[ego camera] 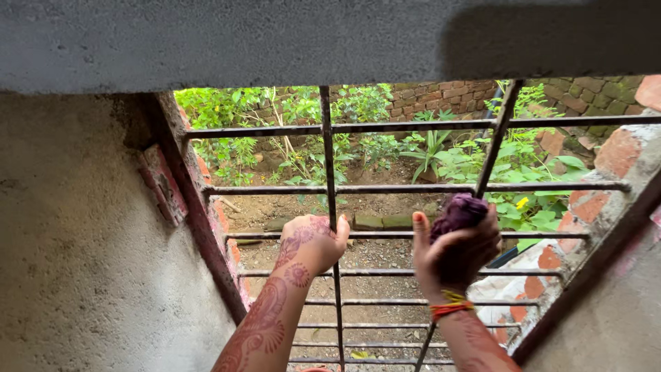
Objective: The person wipes a metal window grille using a purple cloth. They repeatedly dip the cloth into a bucket of water to wet it, then scrub the horizontal and vertical bars of the grille. The person works methodically across the grille, cleaning each section.
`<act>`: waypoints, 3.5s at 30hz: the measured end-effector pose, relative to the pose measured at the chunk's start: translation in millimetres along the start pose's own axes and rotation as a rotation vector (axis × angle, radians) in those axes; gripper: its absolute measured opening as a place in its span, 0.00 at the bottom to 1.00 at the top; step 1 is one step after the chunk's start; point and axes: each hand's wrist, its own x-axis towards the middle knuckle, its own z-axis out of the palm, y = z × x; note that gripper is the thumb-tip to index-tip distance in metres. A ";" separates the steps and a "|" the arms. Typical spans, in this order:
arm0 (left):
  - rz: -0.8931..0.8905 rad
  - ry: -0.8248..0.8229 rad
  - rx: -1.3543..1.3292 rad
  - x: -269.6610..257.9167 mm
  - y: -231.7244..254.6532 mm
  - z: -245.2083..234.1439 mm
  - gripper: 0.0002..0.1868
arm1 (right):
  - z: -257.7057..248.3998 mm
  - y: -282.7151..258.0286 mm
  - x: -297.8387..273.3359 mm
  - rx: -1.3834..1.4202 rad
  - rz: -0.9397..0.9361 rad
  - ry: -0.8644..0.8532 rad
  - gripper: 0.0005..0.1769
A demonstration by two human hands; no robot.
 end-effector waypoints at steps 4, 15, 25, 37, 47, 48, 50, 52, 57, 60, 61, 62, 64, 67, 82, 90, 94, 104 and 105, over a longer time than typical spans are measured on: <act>-0.010 0.004 -0.007 -1.5 -0.2 3.9 0.37 | 6.2 18.6 25.5 0.040 0.169 -0.238 0.28; 0.053 0.139 -0.028 -0.3 -9.7 20.6 0.35 | 8.9 69.4 79.1 0.526 0.064 -0.979 0.24; 0.107 0.157 -0.027 1.2 -11.9 21.1 0.34 | 9.5 10.3 14.0 -0.175 -0.238 0.220 0.21; 0.046 0.142 -0.025 8.0 -8.8 32.7 0.36 | 8.1 62.0 43.8 0.262 -0.107 -0.453 0.13; 0.001 0.113 0.095 -10.0 2.3 33.7 0.41 | -2.5 77.7 47.8 0.431 -0.037 -0.595 0.12; -0.014 0.160 0.027 -12.7 2.2 35.4 0.39 | -3.8 77.2 37.3 0.477 -0.036 -0.490 0.10; -0.045 0.254 -0.107 -17.4 -1.2 39.9 0.37 | -0.1 73.5 23.2 0.411 -0.011 -0.443 0.12; 0.025 0.275 -0.241 -24.2 -5.6 48.1 0.30 | -3.1 74.3 16.6 0.376 -0.024 -0.388 0.15; 0.225 0.451 -0.181 -29.5 -19.8 72.9 0.25 | -23.6 81.6 9.0 0.470 -0.118 -0.257 0.24; 0.287 0.561 -0.050 -30.0 -32.0 89.0 0.28 | -26.5 87.7 4.7 0.392 0.014 -0.308 0.20; 0.290 0.565 -0.047 -30.2 -34.0 91.5 0.29 | -24.3 90.5 6.0 0.456 0.069 -0.283 0.18; 0.294 0.564 -0.043 -30.6 -35.3 92.3 0.29 | -23.1 94.4 5.3 0.517 0.128 -0.262 0.17; 0.322 0.520 -0.067 -31.2 -38.1 87.5 0.31 | -18.8 103.7 1.9 0.666 0.236 -0.216 0.16; 0.285 0.395 -0.103 -36.8 -37.2 75.5 0.31 | -5.7 121.7 0.0 0.781 0.565 -0.133 0.16; 0.006 -0.033 -1.049 -131.7 68.4 43.9 0.53 | -92.7 43.9 -2.5 1.432 1.342 -0.815 0.21; 0.000 0.249 -2.121 -104.2 -10.3 117.3 0.24 | -102.6 -40.9 28.0 1.253 0.002 -1.556 0.23; -0.299 0.645 -1.776 -120.2 -63.9 91.5 0.20 | -54.7 -35.0 72.3 0.422 -0.184 -1.462 0.21; 0.151 0.746 -0.577 -51.0 -32.1 38.5 0.36 | 181.2 86.9 6.1 -0.139 -1.000 -1.444 0.18; 0.202 0.791 -0.368 -42.9 -22.7 42.9 0.40 | 189.5 96.8 -3.4 -0.108 -0.694 -1.588 0.21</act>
